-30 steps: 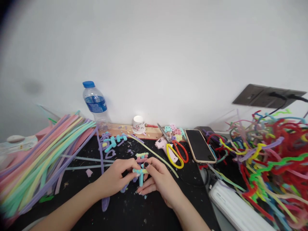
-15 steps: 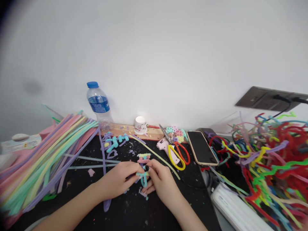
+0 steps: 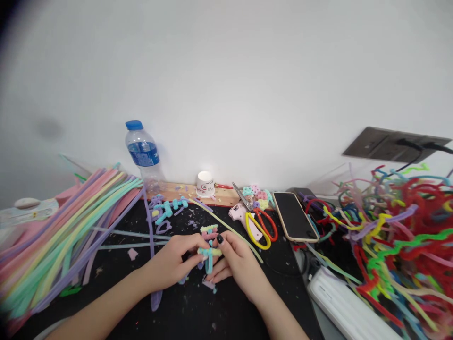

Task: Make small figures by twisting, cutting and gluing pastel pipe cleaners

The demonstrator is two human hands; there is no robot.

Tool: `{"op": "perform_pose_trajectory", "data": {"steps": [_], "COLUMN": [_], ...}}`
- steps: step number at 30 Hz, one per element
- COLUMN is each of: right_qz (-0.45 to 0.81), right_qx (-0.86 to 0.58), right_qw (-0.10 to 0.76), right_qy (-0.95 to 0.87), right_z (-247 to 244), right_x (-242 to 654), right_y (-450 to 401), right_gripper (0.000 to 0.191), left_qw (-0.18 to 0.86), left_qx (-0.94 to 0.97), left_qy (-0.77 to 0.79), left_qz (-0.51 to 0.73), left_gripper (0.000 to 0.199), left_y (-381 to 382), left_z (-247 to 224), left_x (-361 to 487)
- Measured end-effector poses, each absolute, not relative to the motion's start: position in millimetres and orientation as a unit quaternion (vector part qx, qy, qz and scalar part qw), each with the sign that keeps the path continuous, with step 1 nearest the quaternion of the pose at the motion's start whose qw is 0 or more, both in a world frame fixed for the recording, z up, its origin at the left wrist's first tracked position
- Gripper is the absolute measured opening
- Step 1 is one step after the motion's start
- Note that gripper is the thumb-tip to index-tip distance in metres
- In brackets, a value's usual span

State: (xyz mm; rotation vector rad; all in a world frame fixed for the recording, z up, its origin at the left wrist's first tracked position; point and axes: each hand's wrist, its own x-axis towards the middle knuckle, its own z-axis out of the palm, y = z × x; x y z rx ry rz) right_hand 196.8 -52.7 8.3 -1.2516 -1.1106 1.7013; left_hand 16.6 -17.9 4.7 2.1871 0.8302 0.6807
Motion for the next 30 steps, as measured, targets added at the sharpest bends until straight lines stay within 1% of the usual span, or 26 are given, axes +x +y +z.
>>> {"op": "perform_pose_trajectory", "data": {"steps": [5, 13, 19, 24, 30], "right_qz": [0.684, 0.711, 0.703, 0.674, 0.637], "right_qx": [-0.478, -0.469, -0.458, -0.477, -0.514], "right_qw": [0.359, 0.292, 0.292, 0.314, 0.334], "right_qy": [-0.418, -0.436, -0.459, -0.468, -0.467], "right_z": [10.3, 8.4, 11.2, 12.7, 8.9], "right_x": [199.0, 202.3, 202.8, 202.0, 201.9], "right_y": [-52.7, -53.5, -52.3, -50.7, -49.8], "right_gripper": [0.034, 0.025, 0.024, 0.024, 0.02], "left_qw": [0.358, 0.359, 0.39, 0.475, 0.644], "left_qx": [0.84, 0.858, 0.846, 0.792, 0.672], "left_qy": [0.31, 0.26, 0.281, 0.307, 0.294], "left_qz": [0.265, 0.258, 0.231, 0.231, 0.218], "left_gripper": [0.01, 0.012, 0.01, 0.011, 0.018], "left_y": [-18.6, -22.3, -22.9, -24.3, -26.8], "left_z": [5.0, 1.7, 4.5, 3.7, -0.6], "left_x": [16.7, 19.5, 20.7, 22.5, 25.4]}}
